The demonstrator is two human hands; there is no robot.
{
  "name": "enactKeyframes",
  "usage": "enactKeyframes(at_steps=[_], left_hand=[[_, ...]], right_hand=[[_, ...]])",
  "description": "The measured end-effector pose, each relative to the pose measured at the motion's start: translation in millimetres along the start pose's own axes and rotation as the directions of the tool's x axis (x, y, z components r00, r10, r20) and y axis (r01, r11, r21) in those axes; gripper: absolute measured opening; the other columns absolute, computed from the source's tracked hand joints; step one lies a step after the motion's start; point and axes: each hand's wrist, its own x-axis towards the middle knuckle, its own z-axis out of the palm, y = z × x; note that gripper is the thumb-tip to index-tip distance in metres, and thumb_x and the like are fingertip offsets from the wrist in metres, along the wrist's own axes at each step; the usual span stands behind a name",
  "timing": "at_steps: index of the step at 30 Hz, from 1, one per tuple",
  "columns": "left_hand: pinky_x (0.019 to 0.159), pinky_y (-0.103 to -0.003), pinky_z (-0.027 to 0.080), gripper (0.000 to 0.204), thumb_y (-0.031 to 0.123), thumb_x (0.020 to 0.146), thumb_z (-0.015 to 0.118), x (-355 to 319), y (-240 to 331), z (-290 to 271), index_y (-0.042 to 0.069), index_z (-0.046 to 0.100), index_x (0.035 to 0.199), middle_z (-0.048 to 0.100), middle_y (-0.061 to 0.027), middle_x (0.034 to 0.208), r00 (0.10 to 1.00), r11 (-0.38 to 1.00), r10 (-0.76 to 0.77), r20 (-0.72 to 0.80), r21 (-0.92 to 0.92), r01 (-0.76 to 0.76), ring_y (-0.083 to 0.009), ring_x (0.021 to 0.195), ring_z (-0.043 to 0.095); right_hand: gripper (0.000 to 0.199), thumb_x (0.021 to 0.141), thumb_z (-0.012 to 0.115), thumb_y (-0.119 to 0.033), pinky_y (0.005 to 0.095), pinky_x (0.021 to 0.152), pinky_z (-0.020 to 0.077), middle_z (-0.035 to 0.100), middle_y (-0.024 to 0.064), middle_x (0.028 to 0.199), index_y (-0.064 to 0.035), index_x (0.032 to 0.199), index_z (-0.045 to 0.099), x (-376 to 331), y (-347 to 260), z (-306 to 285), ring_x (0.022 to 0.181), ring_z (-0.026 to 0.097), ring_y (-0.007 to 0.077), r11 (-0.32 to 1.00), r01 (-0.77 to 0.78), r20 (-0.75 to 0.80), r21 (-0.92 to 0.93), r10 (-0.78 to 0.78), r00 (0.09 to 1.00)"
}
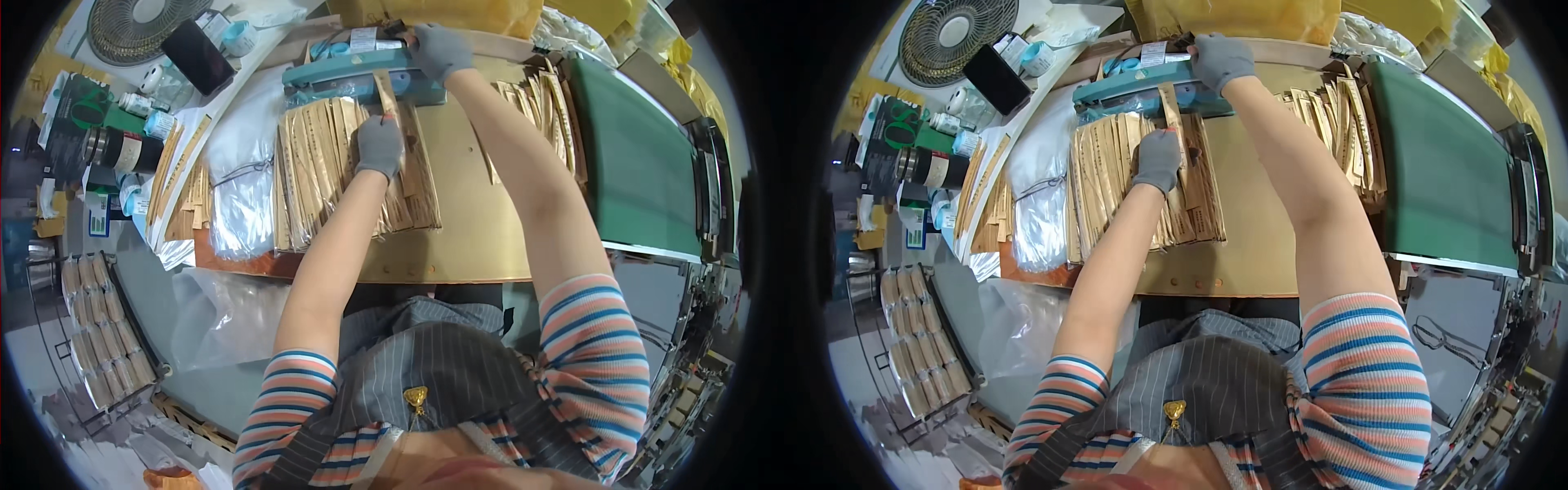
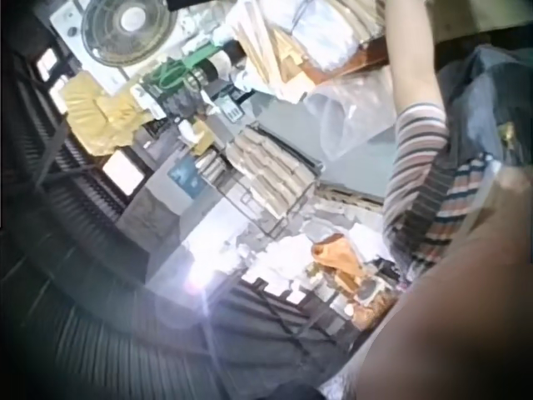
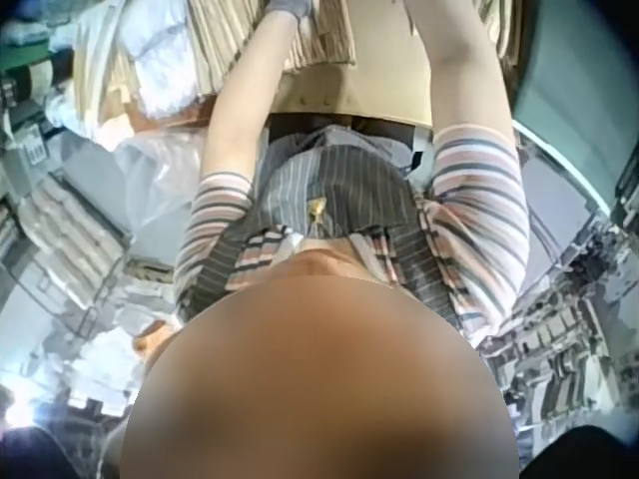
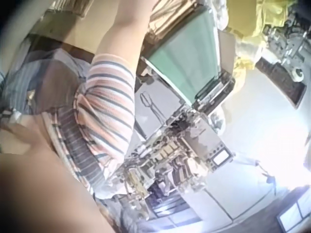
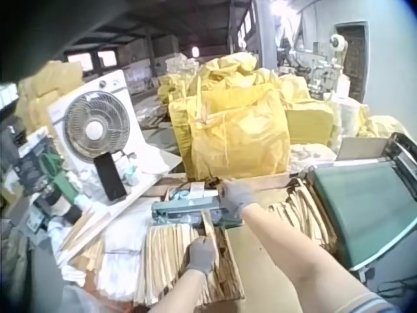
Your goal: Bundling wooden sticks and placing them into plastic bags at an industrial packaging station.
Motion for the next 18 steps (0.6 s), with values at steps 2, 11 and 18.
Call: enactKeyframes(at_steps=[2,11,18], left_hand=[[0.061,-0.033,0.042,0.029,0.023,0.085,0.050,-12,13,2,-0.004,0.060,0.077,0.060,-0.0141,0.067,0.997,0.995,0.070,-0.017,0.068,-0.069,-0.0225,0.063,0.056],[0.066,-0.039,0.046,0.029,0.023,0.087,0.047,-8,16,9,-0.002,0.060,0.079,0.062,-0.0192,0.073,0.957,0.820,0.213,0.199,0.496,-0.286,-0.0321,0.073,0.061],[0.058,-0.033,0.047,0.030,0.023,0.087,0.049,-46,47,59,-0.004,0.059,0.080,0.064,-0.0163,0.073,0.908,0.855,-0.039,0.417,-0.457,0.246,-0.0255,0.062,0.062]], right_hand=[[0.029,0.087,0.045,-0.035,0.0429,0.071,0.0477,0.062,0.0120,0.090,-0.0109,0.088,0.062,-4,9,5,0.082,0.060,0.0314,0.999,-0.041,0.005,-0.010,0.041,0.999],[0.048,0.084,0.044,-0.054,0.0432,0.081,0.0446,0.059,0.0156,0.098,-0.0098,0.095,0.059,-14,31,-5,0.093,0.057,0.0342,0.974,-0.081,0.077,0.213,0.066,0.995],[0.083,0.071,0.063,-0.054,0.0387,0.090,0.0422,0.050,0.0237,0.119,0.0060,0.122,0.039,-112,179,-65,0.109,0.050,0.0332,0.821,-0.525,-0.079,-0.226,0.521,0.850]])
